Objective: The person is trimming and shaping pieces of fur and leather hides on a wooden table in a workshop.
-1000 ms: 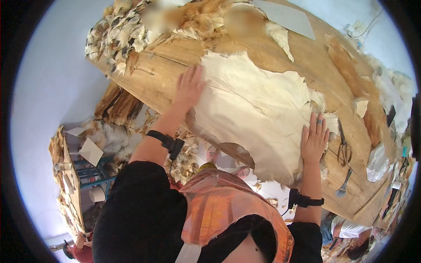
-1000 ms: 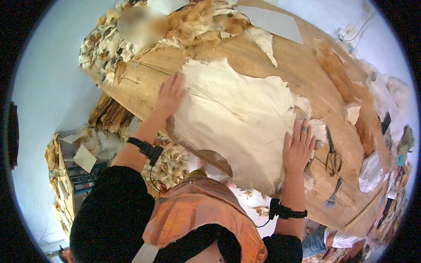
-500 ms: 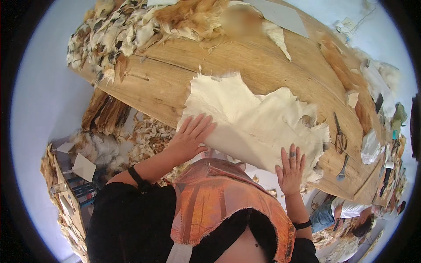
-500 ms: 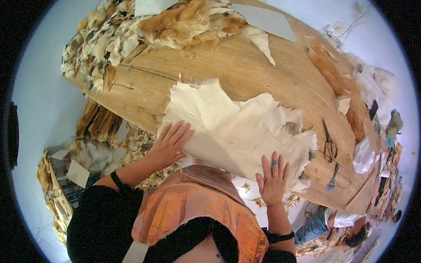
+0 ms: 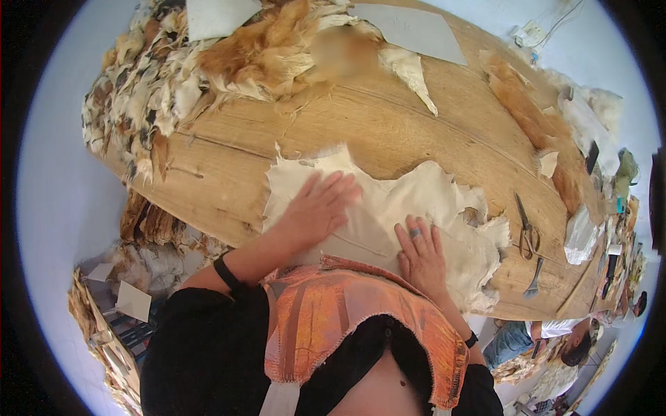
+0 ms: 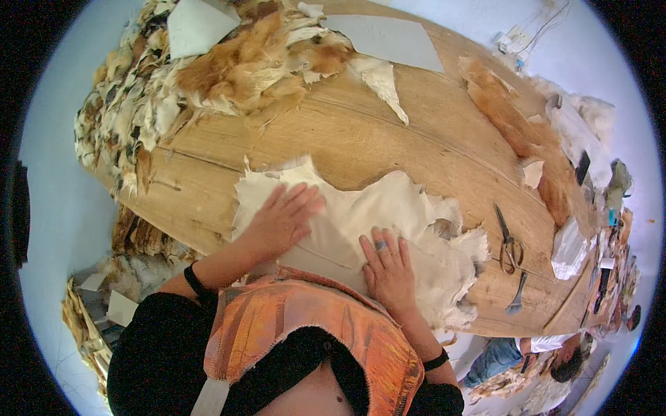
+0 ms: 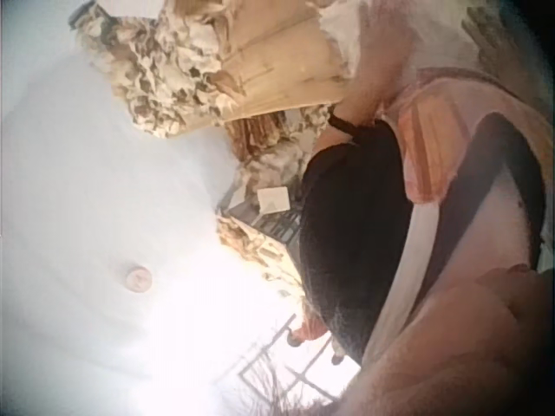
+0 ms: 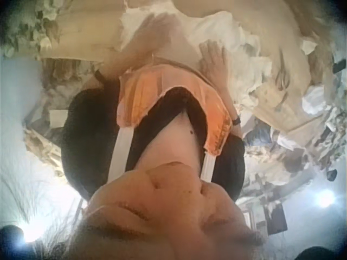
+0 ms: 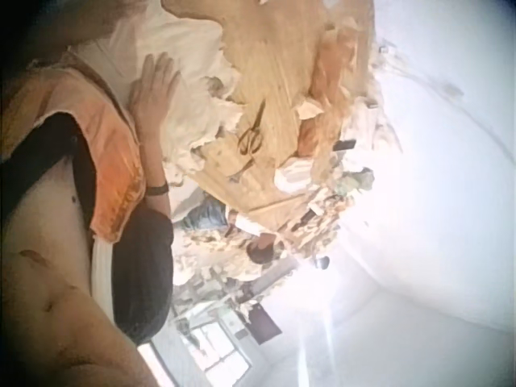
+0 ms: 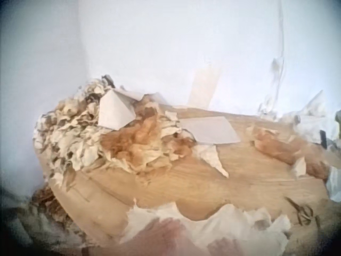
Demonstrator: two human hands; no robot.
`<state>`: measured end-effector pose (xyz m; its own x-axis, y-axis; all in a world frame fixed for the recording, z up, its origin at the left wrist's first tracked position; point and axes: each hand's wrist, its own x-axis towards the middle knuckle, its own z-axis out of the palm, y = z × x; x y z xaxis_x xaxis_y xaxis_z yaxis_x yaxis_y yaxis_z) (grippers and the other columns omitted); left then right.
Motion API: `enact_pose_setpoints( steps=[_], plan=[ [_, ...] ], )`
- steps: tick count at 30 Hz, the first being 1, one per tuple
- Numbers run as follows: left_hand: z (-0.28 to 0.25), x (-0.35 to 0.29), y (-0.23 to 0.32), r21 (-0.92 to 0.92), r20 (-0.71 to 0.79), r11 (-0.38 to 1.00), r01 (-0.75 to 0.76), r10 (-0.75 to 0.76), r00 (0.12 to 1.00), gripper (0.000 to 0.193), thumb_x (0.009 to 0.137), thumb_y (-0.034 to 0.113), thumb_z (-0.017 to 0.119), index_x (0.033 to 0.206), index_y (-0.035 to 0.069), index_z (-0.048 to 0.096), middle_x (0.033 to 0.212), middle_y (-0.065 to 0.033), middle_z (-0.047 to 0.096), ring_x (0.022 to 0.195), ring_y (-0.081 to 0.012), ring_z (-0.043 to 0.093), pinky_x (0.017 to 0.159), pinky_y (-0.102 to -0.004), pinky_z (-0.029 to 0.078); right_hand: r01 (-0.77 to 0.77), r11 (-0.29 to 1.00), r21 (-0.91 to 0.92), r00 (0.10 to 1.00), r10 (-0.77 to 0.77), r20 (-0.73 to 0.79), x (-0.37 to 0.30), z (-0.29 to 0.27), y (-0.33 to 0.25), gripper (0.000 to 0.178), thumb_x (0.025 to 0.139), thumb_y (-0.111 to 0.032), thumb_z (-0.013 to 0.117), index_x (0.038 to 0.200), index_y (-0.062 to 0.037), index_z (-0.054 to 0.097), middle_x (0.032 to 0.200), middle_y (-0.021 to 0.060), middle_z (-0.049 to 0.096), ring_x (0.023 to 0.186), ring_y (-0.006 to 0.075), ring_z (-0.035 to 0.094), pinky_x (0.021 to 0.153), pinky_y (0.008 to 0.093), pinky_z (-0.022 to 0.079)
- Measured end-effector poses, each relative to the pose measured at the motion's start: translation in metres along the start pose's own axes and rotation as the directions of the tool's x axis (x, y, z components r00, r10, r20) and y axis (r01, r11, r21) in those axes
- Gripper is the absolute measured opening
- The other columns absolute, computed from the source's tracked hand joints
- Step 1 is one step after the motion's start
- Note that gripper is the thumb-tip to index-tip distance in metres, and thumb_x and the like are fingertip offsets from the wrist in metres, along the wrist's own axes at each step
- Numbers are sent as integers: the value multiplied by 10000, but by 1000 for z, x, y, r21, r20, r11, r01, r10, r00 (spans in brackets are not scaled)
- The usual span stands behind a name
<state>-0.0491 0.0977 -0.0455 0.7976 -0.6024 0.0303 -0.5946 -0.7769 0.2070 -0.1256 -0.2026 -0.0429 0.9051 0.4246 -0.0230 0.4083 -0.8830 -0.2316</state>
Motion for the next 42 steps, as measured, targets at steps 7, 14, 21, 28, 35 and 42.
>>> enact_pose_setpoints(
  steps=[7, 14, 21, 28, 35, 42],
  plan=[
    [-15, 75, -47, 17, 13, 993, 117, -117, 993, 749, 937, 428, 641, 1573, 145, 366, 1662, -107, 281, 1547, -292, 233, 1256, -540, 121, -165, 986, -10, 981, 163, -107, 63, -10, 50, 602, 981, -280, 559, 1550, -131, 431, 1625, 118, 379, 1510, 315, 330, 1247, 523, 188],
    [-17, 102, -49, -245, -116, 969, -40, 11, 993, 423, 839, 425, 760, 1096, 126, 607, 1189, -87, 555, 1169, -292, 511, 1027, -451, 346, -247, 966, 76, 934, 258, -247, 130, -32, 91, 441, 907, -366, 710, 1254, -107, 626, 1346, 149, 574, 1274, 341, 515, 1074, 500, 370],
    [4, 120, -67, -131, -100, 928, -348, 337, 936, 352, 843, 417, 744, 797, 140, 531, 806, -31, 561, 833, -233, 579, 787, -382, 410, 74, 997, 26, 941, -61, -332, 143, -15, 127, 150, 907, -269, 744, 979, -163, 667, 722, 80, 639, 625, 279, 634, 531, 402, 483],
    [7, 127, -77, -142, -251, 976, -163, 124, 960, 330, 881, 454, 692, 866, 136, 605, 856, -54, 618, 882, -268, 613, 847, -424, 463, -9, 999, 41, 920, 24, -390, 149, -19, 140, 130, 948, -227, 684, 923, -106, 644, 800, 101, 667, 652, 328, 637, 577, 426, 491],
    [5, 113, -74, -52, -205, 987, -154, 141, 969, 319, 926, 439, 654, 842, 133, 628, 812, -74, 635, 846, -289, 636, 821, -440, 484, -88, 995, -52, 943, 67, -327, 128, -15, 171, 133, 995, -265, 611, 989, -134, 632, 767, 128, 682, 666, 357, 671, 582, 464, 514],
    [-9, 126, -77, -122, -101, 992, -39, 27, 995, 273, 956, 392, 648, 888, 127, 636, 837, -82, 664, 826, -295, 666, 753, -435, 509, -325, 946, 19, 901, 315, -299, 141, -15, 194, 186, 1029, -326, 567, 1046, -151, 630, 784, 157, 703, 684, 378, 689, 623, 495, 533]
  ],
)
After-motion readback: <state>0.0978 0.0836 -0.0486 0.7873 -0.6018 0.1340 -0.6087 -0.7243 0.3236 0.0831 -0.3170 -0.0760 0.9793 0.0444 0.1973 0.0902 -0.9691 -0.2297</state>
